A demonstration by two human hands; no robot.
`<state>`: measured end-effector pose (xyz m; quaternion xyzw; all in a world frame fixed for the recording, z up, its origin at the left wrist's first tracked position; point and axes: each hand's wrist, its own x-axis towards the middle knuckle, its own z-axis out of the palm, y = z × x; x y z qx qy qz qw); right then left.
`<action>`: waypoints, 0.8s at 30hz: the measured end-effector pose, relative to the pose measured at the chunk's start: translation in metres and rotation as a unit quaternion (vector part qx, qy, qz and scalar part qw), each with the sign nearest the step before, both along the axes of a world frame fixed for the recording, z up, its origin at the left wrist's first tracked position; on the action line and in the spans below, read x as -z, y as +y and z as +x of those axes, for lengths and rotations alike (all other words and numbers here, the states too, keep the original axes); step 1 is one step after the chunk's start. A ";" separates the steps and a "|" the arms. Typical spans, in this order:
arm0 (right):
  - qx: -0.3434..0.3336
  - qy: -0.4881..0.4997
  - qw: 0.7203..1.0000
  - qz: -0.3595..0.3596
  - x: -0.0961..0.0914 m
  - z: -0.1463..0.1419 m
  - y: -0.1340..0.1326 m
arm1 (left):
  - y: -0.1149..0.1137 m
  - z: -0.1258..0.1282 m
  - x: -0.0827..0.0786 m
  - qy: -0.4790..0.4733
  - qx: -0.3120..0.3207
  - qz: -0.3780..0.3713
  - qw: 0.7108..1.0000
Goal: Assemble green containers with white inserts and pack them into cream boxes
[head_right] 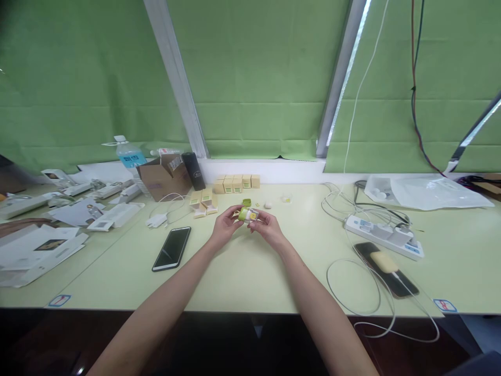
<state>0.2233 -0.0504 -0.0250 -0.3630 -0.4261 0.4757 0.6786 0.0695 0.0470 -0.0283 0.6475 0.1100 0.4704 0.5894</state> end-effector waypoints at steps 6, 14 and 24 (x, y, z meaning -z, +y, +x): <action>-0.024 0.002 1.000 -0.003 -0.001 0.000 -0.002 | 0.000 -0.001 0.001 0.007 0.016 -0.007 1.000; -0.033 -0.004 0.999 -0.001 -0.001 -0.002 -0.003 | 0.000 -0.003 0.000 0.034 0.017 0.026 0.999; -0.027 0.012 1.000 -0.006 -0.002 -0.003 -0.004 | 0.000 -0.007 -0.001 0.019 0.015 0.006 1.000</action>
